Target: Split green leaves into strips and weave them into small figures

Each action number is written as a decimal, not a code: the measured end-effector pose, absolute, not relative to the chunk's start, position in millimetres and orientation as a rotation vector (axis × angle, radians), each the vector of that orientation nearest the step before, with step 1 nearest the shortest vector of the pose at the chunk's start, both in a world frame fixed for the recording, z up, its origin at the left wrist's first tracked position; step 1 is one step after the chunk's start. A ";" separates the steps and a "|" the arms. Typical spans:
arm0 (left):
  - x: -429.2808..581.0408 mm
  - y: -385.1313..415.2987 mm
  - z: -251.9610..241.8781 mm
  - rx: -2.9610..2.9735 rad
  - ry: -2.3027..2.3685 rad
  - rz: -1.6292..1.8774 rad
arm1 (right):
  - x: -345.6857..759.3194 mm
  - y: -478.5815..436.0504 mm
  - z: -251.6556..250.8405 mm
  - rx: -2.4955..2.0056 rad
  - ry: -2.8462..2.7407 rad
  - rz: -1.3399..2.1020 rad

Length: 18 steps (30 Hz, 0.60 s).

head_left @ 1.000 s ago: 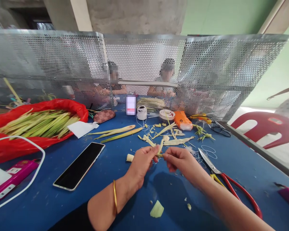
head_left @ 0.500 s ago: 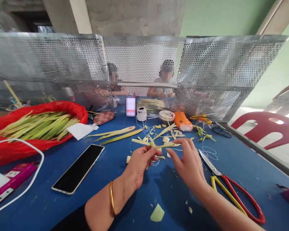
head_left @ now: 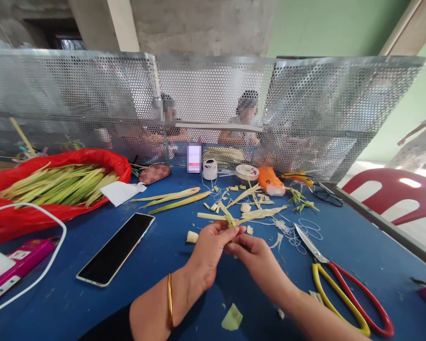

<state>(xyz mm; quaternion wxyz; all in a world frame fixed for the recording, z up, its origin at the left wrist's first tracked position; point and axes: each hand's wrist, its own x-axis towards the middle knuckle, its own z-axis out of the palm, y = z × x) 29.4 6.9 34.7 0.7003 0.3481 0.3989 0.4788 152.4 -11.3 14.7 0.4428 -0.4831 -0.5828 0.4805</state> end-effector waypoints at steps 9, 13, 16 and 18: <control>23.2 11.5 43.8 0.777 0.930 1.100 | 159.0 -18.7 30.3 -1.064 -1.651 1.214; 20.3 13.3 44.9 0.772 0.922 1.121 | 162.1 -16.0 36.3 -1.070 -1.732 1.262; 20.1 13.9 43.0 0.805 0.917 1.135 | 165.4 -9.4 35.5 -1.171 -1.423 1.212; 21.5 12.6 41.2 0.860 0.931 1.074 | 167.7 -5.5 35.3 -1.152 -1.186 1.166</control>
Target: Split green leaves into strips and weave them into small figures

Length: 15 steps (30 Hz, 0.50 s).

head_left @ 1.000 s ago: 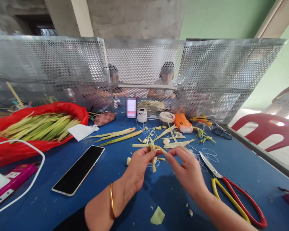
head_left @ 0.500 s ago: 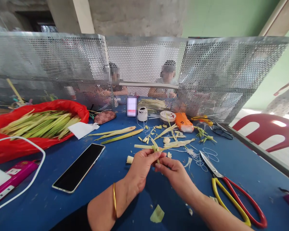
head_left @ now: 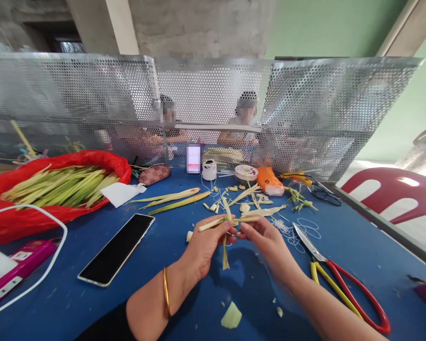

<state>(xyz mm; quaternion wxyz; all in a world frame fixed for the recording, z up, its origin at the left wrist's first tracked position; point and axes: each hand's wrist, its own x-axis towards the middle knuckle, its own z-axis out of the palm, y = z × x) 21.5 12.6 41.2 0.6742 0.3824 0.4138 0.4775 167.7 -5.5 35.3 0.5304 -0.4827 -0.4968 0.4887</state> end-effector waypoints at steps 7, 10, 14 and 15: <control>27.6 5.6 36.7 1.010 1.040 0.979 | 167.0 -5.7 32.1 -1.249 -1.435 1.074; 27.6 5.5 37.4 1.121 1.183 0.983 | 164.1 -8.2 28.8 -1.224 -1.486 1.101; 27.9 7.0 39.5 1.155 1.240 1.055 | 162.3 -10.5 29.8 -1.217 -1.446 1.215; 28.0 7.3 39.8 1.152 1.237 1.074 | 162.2 -11.1 30.9 -1.209 -1.434 1.235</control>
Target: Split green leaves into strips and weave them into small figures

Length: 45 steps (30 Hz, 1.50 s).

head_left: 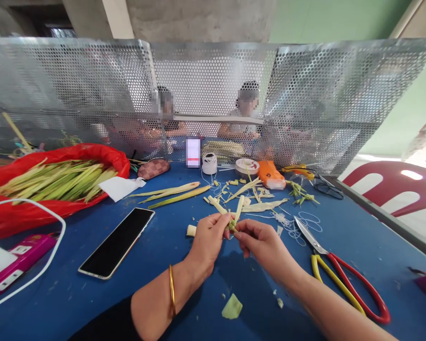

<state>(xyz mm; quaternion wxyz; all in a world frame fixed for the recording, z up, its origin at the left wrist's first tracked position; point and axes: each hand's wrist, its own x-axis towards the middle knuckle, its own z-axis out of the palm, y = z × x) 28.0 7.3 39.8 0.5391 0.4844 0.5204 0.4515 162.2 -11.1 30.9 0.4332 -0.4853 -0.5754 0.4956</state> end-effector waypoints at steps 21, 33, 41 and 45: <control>27.6 2.8 45.2 1.142 1.095 0.828 | 169.0 -7.6 33.9 -1.112 -0.992 1.358; 23.6 6.3 44.0 1.036 1.017 0.806 | 174.8 -2.1 31.6 -1.312 -1.208 0.642; 25.3 12.3 30.9 0.877 0.847 1.076 | 158.5 -14.0 22.7 -1.301 -1.531 0.843; 28.9 7.9 32.1 0.829 0.862 1.075 | 150.5 -12.7 11.8 -1.223 -1.395 1.073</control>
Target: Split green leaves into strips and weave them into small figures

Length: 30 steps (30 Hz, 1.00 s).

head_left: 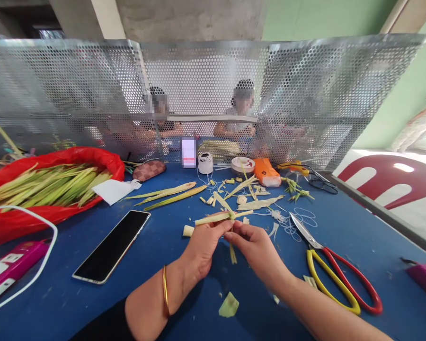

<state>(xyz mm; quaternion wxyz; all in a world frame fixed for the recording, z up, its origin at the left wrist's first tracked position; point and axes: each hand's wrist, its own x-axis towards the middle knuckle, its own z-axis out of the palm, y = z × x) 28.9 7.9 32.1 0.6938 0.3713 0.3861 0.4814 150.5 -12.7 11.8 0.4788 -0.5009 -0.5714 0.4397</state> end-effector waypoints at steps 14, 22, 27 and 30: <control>27.8 8.2 41.4 0.732 0.834 1.054 | 154.6 -17.7 18.5 -1.151 -1.665 0.917; 20.4 18.7 34.6 0.700 0.886 1.015 | 158.2 -24.3 30.6 -1.470 -1.843 0.478; 20.5 16.1 35.4 0.741 0.913 0.964 | 171.9 -12.1 34.3 -1.483 -1.764 0.171; 23.4 14.6 31.9 0.816 0.959 0.966 | 172.6 -9.6 32.0 -1.505 -1.932 0.365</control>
